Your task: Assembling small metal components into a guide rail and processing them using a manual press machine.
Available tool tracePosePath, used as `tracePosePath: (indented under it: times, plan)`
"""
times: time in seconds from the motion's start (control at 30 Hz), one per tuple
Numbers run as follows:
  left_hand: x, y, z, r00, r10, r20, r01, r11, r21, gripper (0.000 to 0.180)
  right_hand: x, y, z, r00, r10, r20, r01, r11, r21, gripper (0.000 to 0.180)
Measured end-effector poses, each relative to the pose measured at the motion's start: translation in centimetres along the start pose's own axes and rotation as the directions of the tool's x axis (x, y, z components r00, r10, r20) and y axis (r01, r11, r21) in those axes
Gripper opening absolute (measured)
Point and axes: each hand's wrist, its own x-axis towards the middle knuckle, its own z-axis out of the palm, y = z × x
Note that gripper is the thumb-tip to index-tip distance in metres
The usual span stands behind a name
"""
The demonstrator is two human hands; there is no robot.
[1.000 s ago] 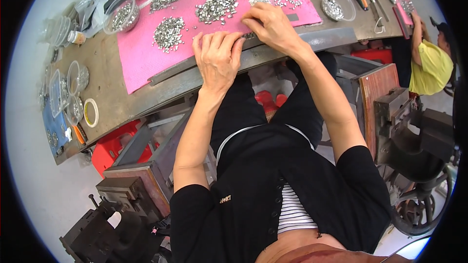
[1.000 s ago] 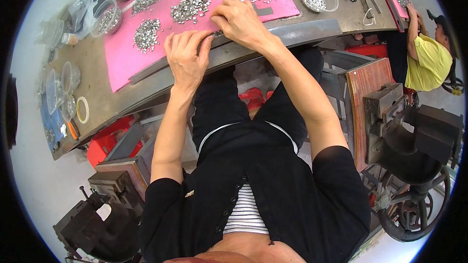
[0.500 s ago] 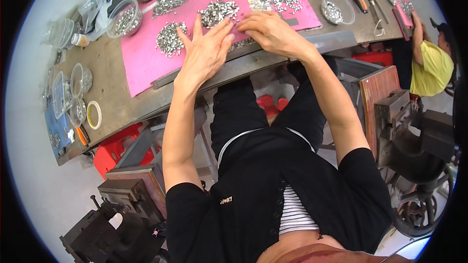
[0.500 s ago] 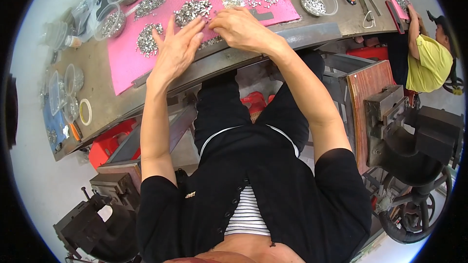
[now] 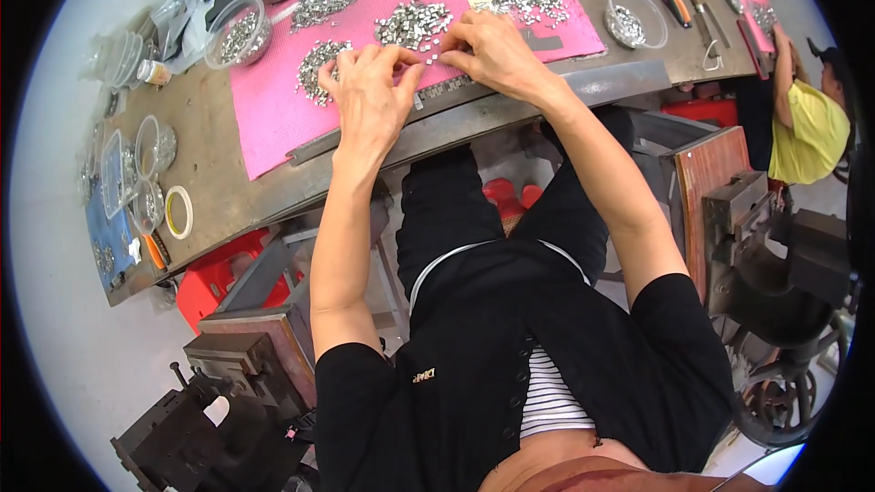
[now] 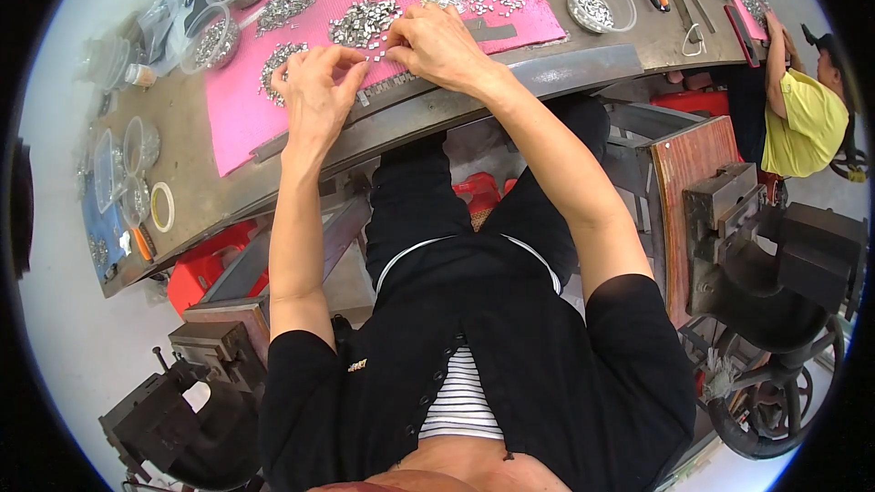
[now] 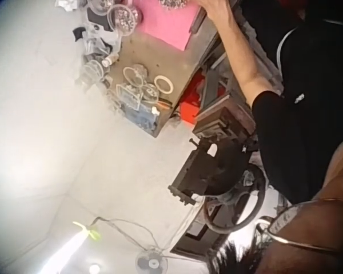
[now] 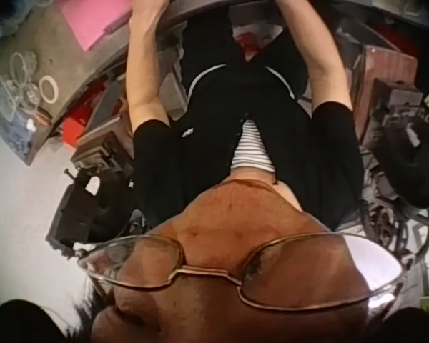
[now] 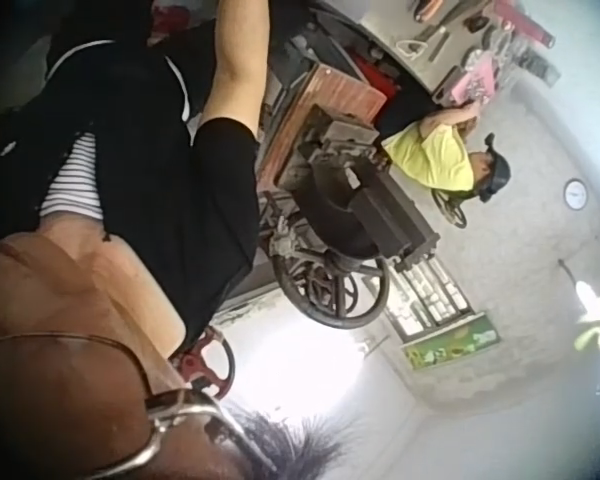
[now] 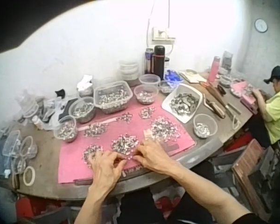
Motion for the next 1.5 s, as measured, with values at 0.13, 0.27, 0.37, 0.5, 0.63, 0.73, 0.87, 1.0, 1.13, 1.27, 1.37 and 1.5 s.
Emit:
tracePosePath:
  times: [0.13,0.27,0.37,0.5,0.63,0.73,0.87,1.0,1.13,1.27,1.37,1.5]
  plan:
    - [0.5,-0.4,1.0,0.998,0.046,-0.052,-0.044,0.998,0.037,0.011,-0.2,-0.2,0.6,0.998,-0.045,-0.049,0.039,0.992,-0.118,0.014]
    - [1.0,-1.1,1.1,0.998,0.068,0.013,-0.068,0.996,0.053,0.01,-0.2,-0.3,0.5,0.999,-0.032,-0.037,0.028,0.995,-0.095,0.014]
    - [1.4,-1.5,1.0,0.994,0.091,0.057,-0.093,0.995,0.033,0.01,-0.2,-0.2,0.3,1.0,0.019,-0.017,-0.02,0.999,-0.027,0.014]
    - [1.5,-1.5,1.0,0.989,0.134,0.07,-0.133,0.991,-0.011,0.01,-0.1,-0.1,0.5,1.0,0.015,0.001,-0.015,0.998,-0.056,0.014]
    - [1.9,-1.3,1.0,0.982,0.172,0.073,-0.173,0.985,0.001,0.01,-0.2,0.3,0.5,0.993,-0.092,-0.068,0.082,0.987,-0.137,0.014]
    - [2.1,-1.1,0.7,0.975,0.187,0.119,-0.188,0.982,-0.001,0.009,-0.5,0.9,-0.5,0.994,-0.063,-0.085,0.058,0.997,-0.059,0.014]
    - [1.5,0.0,0.5,0.965,0.256,0.049,-0.252,0.965,-0.068,0.008,-2.0,0.5,-2.7,0.996,0.035,-0.081,-0.026,0.994,0.104,0.015]
    - [0.2,2.4,1.7,0.954,0.29,-0.074,-0.297,0.946,-0.13,0.01,-3.9,-0.3,-3.2,0.994,0.09,-0.061,-0.077,0.979,0.188,0.009]
    - [-0.2,3.4,3.3,0.954,0.271,-0.131,-0.288,0.949,-0.131,0.012,-4.7,0.1,-2.4,0.985,-0.009,-0.172,0.024,0.996,0.082,0.009]
    - [-0.5,3.6,3.7,0.962,0.252,-0.1,-0.261,0.961,-0.086,0.015,-3.9,-0.1,-2.2,0.982,0.025,-0.186,0.002,0.99,0.143,0.009]
    - [-0.8,3.6,3.5,0.959,0.253,-0.126,-0.264,0.961,-0.08,0.016,-2.3,0.3,-1.4,0.981,0.001,-0.193,0.025,0.991,0.129,0.01]
    - [-1.6,2.9,2.8,0.969,0.181,-0.167,-0.194,0.979,-0.064,0.015,-0.4,0.5,-0.1,0.976,-0.065,-0.206,0.078,0.995,0.057,0.011]
